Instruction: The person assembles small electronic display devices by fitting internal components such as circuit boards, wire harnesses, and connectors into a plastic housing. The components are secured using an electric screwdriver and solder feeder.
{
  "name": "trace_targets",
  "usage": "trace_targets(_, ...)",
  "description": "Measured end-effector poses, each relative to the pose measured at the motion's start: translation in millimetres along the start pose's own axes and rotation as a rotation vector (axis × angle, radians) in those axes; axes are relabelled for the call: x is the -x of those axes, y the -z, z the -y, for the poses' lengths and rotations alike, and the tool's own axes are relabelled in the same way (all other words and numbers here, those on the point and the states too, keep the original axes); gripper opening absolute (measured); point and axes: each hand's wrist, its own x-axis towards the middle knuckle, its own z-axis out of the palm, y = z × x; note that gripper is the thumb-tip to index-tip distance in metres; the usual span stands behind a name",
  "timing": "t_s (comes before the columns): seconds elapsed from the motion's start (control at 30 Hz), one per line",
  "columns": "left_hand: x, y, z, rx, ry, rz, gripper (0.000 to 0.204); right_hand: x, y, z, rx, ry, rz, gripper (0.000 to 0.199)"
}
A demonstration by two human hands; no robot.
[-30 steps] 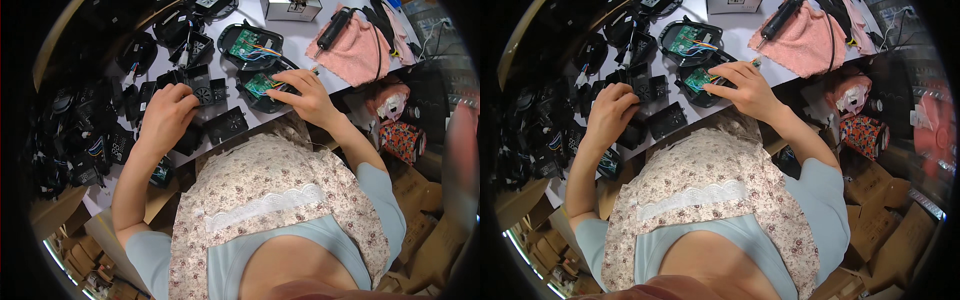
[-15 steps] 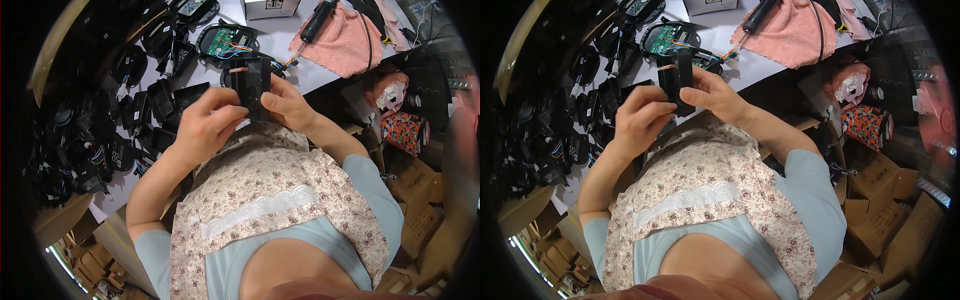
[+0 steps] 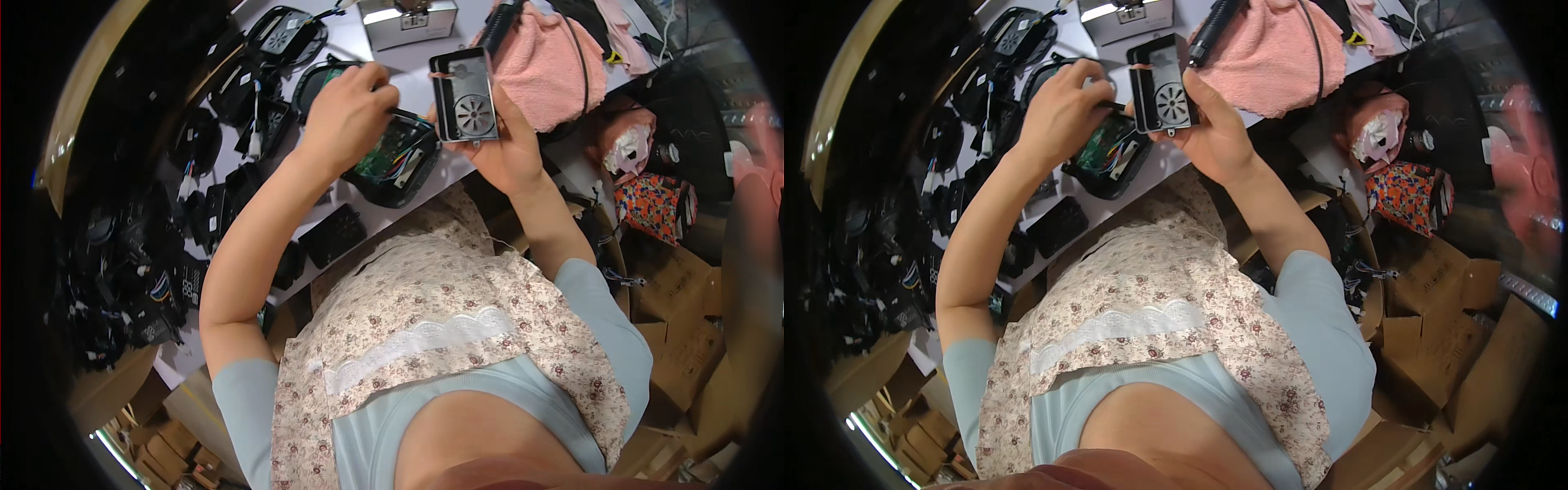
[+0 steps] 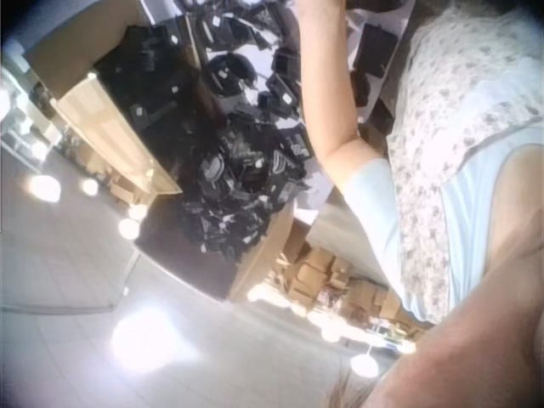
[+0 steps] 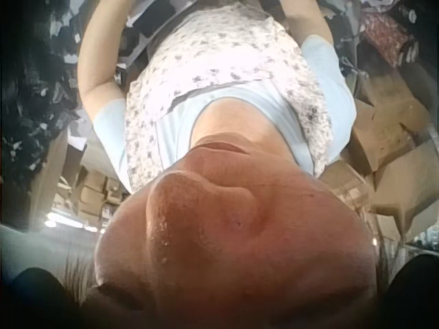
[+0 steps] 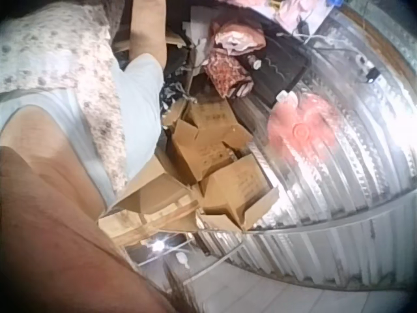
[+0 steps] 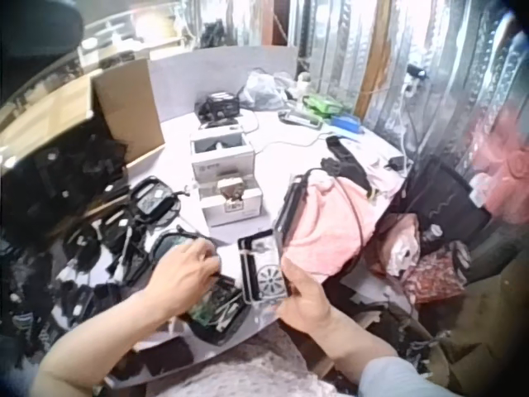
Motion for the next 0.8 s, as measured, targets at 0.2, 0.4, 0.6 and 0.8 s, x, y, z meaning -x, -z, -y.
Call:
trace_targets(0.2, 0, -5, 19, 0.854, 0.657, -0.169, 0.016, -5, 4, 8, -0.121, 0.033, 0.029, 0.067)
trace_targets(0.4, 1, -5, 17, 1.023, 0.688, -0.373, 0.014, -10, 8, 21, 0.013, 0.109, -0.126, 0.062)
trace_targets(0.6, -1, -9, 26, 0.900, 0.704, -0.282, 0.019, -21, -15, 20, 0.392, 0.069, 0.022, 0.073)
trace_targets(0.8, 24, 4, 45, 1.191, 0.915, -0.278, 0.022, -53, -29, 33, 1.588, 0.703, 0.030, 0.065)
